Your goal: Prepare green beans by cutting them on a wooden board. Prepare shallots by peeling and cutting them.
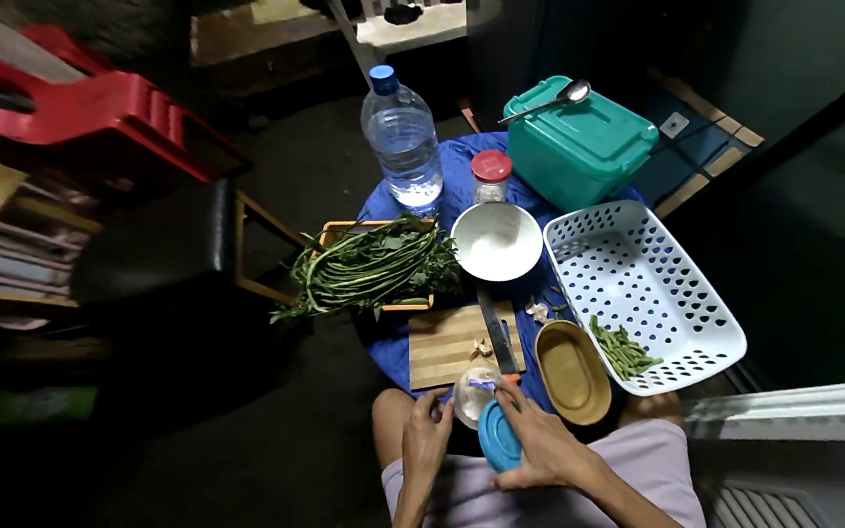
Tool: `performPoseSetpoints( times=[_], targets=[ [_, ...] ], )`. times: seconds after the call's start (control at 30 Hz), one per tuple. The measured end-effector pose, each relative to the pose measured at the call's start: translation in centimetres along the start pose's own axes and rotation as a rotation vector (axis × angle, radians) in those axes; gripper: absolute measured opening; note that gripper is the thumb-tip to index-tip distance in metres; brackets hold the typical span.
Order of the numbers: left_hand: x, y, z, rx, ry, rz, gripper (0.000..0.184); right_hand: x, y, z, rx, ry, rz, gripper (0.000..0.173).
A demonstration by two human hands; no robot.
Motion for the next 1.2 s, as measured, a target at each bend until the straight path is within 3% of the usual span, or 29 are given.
performPoseSetpoints(
  times=[0.3,0.47,0.57,0.73,0.97,1.1,1.2],
  targets=[
    [0.9,-1.9,-1.8,-0.103,-0.088,-0.024,0.025,1.6,0.3,-0.5,0.007,-0.142,-0.158,0.12],
    [1.8,-2.6,-2.5,-0.205,-0.202,-0.08,0.025,-1.2,-0.2,-2.0,-0.03,-0.066,0.007,0.121],
    [2.2,-2.9,-2.9,-0.29,-0.345,-0.087,0.025,-2.1,1.4,-3.7,-0.004,-0.186,0.127,0.118],
    [2.3,-3.1,-3.6,-0.347,-0.504,-0.028,0.027,0.8,6.4,-4.4,0.029,-0.355,0.061,0.121],
    [2.5,-3.6,-5.0,-0.411,-0.583,-0.007,0.028,1.8,8.4,-4.4,-0.024,-0.418,0.059,0.12],
    [0.4,-3.3,-5.4,-0.272,-0.576,0.185,0.027,0.1,8.4,-4.7,-0.074,-0.407,0.019,0.113],
    [-2.9,-3.3,-6.1,-0.022,-0.349,0.434,0.025,-6.2,8.2,-8.1,-0.086,-0.377,0.078,0.113]
  ],
)
Point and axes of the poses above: each hand's wrist, its own y-axis towards the middle knuckle, its own x-axis out of the palm, z = x × y, the point moved 8 cm from there along y, towards the middle knuckle, and after that the axes turned 7 degrees about x, right-handed, at the moved point
